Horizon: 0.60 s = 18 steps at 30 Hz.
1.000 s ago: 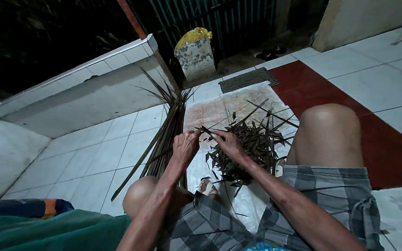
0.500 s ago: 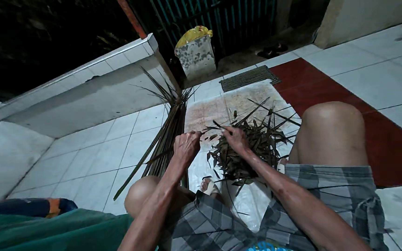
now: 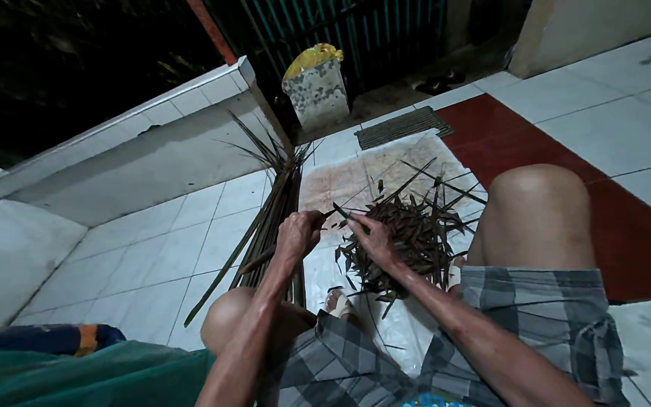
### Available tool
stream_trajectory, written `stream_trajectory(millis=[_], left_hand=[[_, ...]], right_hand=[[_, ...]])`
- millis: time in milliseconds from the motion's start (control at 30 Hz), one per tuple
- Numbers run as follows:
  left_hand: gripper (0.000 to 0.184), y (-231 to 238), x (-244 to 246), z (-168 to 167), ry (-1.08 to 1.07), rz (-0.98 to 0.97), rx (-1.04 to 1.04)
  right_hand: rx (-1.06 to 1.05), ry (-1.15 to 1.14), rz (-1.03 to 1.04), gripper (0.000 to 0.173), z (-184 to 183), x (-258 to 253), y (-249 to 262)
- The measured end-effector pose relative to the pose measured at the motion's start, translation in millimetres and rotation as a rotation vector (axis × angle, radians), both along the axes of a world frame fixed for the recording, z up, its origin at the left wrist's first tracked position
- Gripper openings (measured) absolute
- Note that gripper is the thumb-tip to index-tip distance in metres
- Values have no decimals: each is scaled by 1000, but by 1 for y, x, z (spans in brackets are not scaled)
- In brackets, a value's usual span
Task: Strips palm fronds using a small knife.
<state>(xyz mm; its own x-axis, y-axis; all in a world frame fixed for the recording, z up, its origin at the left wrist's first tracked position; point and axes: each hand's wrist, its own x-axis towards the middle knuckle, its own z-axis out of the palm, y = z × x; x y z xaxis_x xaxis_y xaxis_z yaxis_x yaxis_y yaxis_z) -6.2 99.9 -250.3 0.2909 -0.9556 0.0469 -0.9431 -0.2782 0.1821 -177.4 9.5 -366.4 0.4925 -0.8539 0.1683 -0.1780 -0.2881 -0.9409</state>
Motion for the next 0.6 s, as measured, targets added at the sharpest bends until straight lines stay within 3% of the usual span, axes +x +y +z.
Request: stream_trajectory(millis=[400, 600], left_hand=[[21, 0, 4, 0, 106, 2, -34], [23, 1, 10, -4, 181, -27, -53]], right_hand=[[50, 11, -101, 37, 2, 4, -30], [40, -32, -221, 42, 7, -19, -50]])
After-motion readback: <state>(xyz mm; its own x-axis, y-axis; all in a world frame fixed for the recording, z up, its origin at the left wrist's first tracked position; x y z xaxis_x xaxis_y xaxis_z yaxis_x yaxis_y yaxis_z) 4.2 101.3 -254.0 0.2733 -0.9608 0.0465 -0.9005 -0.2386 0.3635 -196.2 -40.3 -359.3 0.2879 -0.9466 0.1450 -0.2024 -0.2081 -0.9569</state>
